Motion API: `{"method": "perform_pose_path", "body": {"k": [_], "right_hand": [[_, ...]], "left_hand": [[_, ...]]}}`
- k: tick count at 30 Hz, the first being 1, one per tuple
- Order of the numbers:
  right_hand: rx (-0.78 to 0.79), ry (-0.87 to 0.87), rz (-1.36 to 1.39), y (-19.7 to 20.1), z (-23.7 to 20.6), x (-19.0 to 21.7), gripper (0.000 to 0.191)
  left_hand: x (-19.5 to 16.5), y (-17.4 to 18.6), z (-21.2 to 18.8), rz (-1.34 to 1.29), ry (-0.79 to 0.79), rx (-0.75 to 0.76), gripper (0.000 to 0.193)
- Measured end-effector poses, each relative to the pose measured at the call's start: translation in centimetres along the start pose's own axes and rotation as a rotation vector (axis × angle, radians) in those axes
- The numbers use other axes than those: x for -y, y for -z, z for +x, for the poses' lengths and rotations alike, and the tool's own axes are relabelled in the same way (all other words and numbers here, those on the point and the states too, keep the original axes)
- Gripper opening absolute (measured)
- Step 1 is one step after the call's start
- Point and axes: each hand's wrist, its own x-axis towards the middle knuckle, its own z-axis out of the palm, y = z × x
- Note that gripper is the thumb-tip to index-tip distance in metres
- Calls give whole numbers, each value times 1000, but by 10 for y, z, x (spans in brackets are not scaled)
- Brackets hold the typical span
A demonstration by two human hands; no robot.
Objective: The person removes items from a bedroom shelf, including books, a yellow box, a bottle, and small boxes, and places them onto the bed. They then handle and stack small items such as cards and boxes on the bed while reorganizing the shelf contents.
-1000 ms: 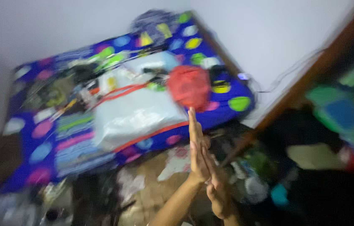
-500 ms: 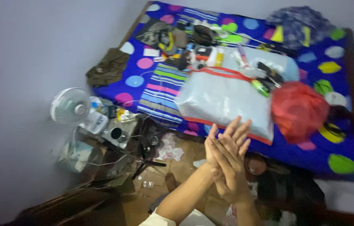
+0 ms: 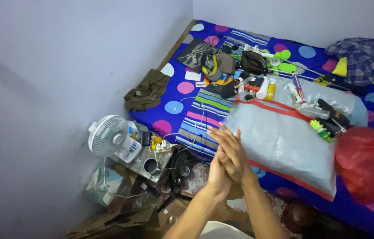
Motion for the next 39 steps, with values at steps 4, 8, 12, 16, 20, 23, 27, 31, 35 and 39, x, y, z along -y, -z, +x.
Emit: {"method": "perform_pose_path", "body": {"k": [4, 8, 12, 16, 20, 23, 27, 31, 35, 39], "right_hand": [[75, -39, 27, -44, 32, -28, 71], [118, -197, 113, -83, 50, -60, 67], [-126, -157, 130, -111, 76, -104, 48], [-380, -338, 156, -132, 107, -145, 18], [-392, -334, 230, -141, 144, -185, 15], [-259, -800, 380, -146, 173, -219, 16], [-381, -745, 305, -149, 207, -288, 44], [-345, -797, 349, -152, 225, -374, 45], [-386, -808, 432, -153, 230, -461, 39], [-526, -832, 173, -135, 212, -528, 31]], "left_hand": [[-43, 22, 0, -8, 25, -127, 66], [-81, 29, 3, 63, -21, -78, 69], [-136, 24, 4, 66, -33, -76, 73], [-184, 16, 17, 69, -310, 4, 67], [-230, 22, 68, -30, -463, -72, 59], [-257, 33, 117, -188, -457, -129, 53], [-277, 56, 192, -266, -475, -159, 39], [-284, 78, 259, -293, -473, -370, 25], [-286, 92, 316, -279, -443, -444, 21], [-281, 99, 348, -278, -415, -446, 20]]}}
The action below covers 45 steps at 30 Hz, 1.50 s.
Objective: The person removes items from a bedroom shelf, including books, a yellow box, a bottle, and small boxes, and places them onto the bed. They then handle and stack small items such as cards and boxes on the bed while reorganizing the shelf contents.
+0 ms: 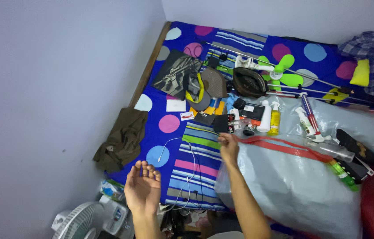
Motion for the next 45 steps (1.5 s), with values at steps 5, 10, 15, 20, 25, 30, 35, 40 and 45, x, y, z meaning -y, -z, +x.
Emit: {"method": "perform_pose_path", "body": {"k": [5, 10, 15, 20, 25, 30, 35, 40, 45], "right_hand": [[-203, -249, 3, 23, 39, -34, 35], [-68, -568, -48, -2, 66, -42, 48], [-309, -550, -36, -45, 76, -38, 77], [-448, -318, 91, -59, 99, -39, 86], [-313, -434, -159, -61, 103, -53, 52], [-328, -331, -520, -47, 53, -64, 51], [-271, -507, -560, -3, -9, -73, 68], [-227, -597, -584, 56, -60, -75, 64], [-246, -584, -568, 76, -79, -64, 66]], "left_hand": [[14, -7, 29, 4, 29, 1, 20], [30, -15, 49, 20, 92, 27, 19], [32, -17, 54, 78, 113, -41, 19], [15, -8, 52, 113, 99, -36, 21], [10, 5, 45, 137, 84, -118, 21], [16, 10, 36, 155, 128, -121, 24], [29, 9, 19, 136, 225, -25, 23], [34, 5, 4, 159, 292, 18, 23], [28, 6, -13, 166, 277, 68, 22]]}}
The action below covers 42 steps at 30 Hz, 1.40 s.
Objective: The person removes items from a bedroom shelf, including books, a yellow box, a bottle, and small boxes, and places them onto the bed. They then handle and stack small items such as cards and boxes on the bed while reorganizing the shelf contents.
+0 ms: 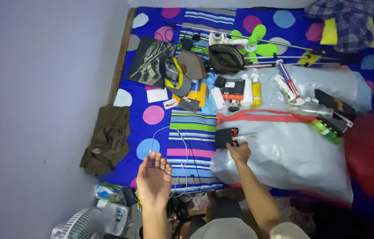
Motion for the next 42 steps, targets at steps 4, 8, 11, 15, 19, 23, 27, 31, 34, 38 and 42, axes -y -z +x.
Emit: {"method": "perform_pose_path", "body": {"k": [4, 8, 11, 15, 19, 23, 27, 31, 34, 38, 42], "right_hand": [[-35, 14, 4, 11, -9, 11, 71], [59, -12, -25, 33, -23, 14, 77], [74, -54, 13, 54, -37, 6, 110], [218, -67, -31, 84, -60, -17, 103], [156, 189, 150, 116, -102, -28, 77], [132, 527, 602, 147, -168, -17, 49], [283, 1022, 589, 185, -256, -23, 45], [544, 1142, 719, 217, -315, -43, 56], [544, 1370, 530, 236, -345, -56, 60], [740, 1393, 519, 271, -366, -70, 83], [866, 1349, 524, 309, -351, -80, 81]], "left_hand": [[11, 3, -10, 4, 82, 30, 22], [27, 8, -25, 43, 125, 77, 24], [38, 11, -40, 67, 157, 107, 23], [57, 21, -68, 142, 172, 117, 26], [92, 37, -90, 393, 108, 93, 42], [156, 62, -108, 558, 94, 109, 57], [215, 105, -142, 374, 141, 180, 67], [213, 136, -152, 312, -39, 343, 74], [190, 138, -168, 360, -441, 569, 78], [133, 106, -196, 237, -71, 256, 92], [127, 55, -220, 318, -182, 256, 93]]}}
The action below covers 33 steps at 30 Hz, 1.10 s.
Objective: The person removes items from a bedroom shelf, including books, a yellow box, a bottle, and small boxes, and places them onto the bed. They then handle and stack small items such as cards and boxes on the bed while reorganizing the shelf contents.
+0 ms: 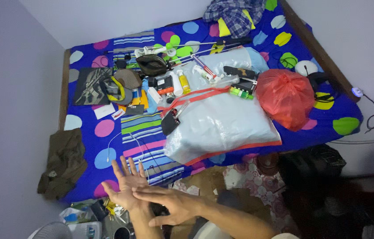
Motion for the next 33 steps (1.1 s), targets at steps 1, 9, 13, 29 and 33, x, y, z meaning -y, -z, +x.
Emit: {"method": "perform_pose_path", "body": {"k": [1, 9, 13, 29, 33], "right_hand": [[25, -49, 16, 14, -5, 0, 77], [-340, -428, -34, 198, -71, -65, 32], [-637, -517, -66, 305, -116, -113, 29], [-913, -867, -507, 539, -128, -401, 75], [-882, -942, -488, 534, -109, -414, 90]], "left_hand": [[1, -15, 0, -5, -3, 22, 93], [91, -138, 51, -18, 125, 176, 73], [162, -193, 89, 21, 214, 186, 63], [256, -265, 148, 257, 136, -74, 47], [253, -259, 147, 247, 94, -110, 47]]}}
